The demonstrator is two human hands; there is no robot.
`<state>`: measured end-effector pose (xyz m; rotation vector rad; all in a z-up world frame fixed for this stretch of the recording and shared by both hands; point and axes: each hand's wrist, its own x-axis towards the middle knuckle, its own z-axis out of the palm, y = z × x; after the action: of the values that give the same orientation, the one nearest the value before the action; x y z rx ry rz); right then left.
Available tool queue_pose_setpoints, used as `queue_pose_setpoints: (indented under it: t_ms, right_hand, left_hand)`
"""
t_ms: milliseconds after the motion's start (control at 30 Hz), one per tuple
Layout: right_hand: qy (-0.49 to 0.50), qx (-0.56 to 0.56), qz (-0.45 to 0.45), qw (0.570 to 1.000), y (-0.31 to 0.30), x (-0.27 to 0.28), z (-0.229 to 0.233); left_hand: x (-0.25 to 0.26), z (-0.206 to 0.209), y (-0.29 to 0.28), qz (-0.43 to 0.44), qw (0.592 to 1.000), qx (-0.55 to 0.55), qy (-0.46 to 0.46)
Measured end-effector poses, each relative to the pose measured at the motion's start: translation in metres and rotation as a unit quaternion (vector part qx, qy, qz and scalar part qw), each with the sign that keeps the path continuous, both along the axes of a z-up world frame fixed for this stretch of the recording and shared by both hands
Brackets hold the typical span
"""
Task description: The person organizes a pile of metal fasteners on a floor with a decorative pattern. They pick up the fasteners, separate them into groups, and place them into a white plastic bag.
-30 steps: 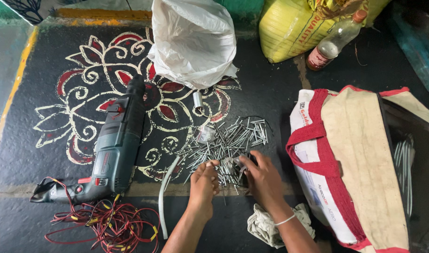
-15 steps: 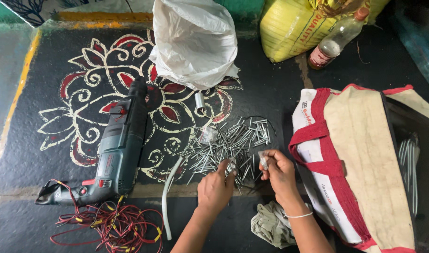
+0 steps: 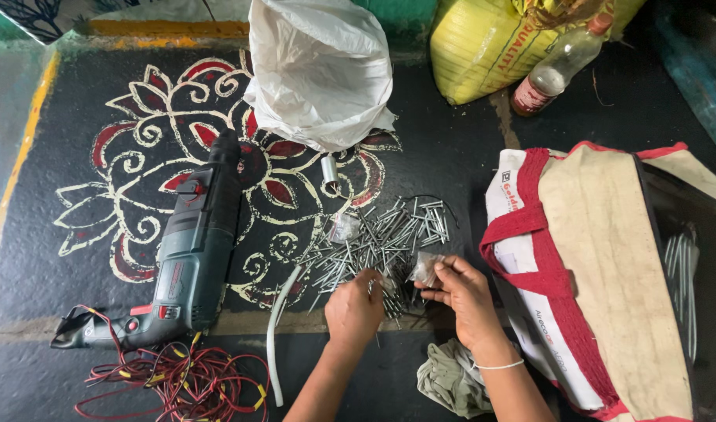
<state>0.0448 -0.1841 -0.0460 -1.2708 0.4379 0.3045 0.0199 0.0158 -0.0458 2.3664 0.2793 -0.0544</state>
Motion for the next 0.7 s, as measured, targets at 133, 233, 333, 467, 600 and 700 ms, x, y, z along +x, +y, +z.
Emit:
queue_pose_setpoints:
  t_ms: [133, 233, 333, 467, 600, 700]
  right_hand:
    - [-0.003, 0.008, -0.009, 1.000, -0.003, 0.000, 0.002]
    - [-0.008, 0.021, -0.009, 1.000, -0.001, -0.001, 0.009]
    - [0.005, 0.040, -0.005, 0.999, 0.007, -0.002, 0.027]
    - [0.045, 0.046, 0.020, 0.998, 0.017, -0.006, 0.053]
    - [-0.011, 0.022, 0.085, 0.996, 0.018, -0.009, 0.045]
    - [-0.029, 0.006, 0.051, 0.998, 0.011, -0.008, 0.029]
  left_hand:
    - [0.018, 0.011, 0.018, 0.016, 0.992, -0.125, 0.027]
    - [0.023, 0.013, 0.024, -0.030, 0.929, -0.368, -0.011]
    - [0.018, 0.013, 0.019, -0.057, 0.899, -0.433, 0.017]
    - [0.011, 0.028, 0.005, -0.125, 0.933, -0.328, -0.075]
    - [0.012, 0.052, 0.006, -0.056, 0.944, -0.312, 0.089]
    - [0.021, 0.051, 0.027, 0.023, 0.975, -0.183, 0.126]
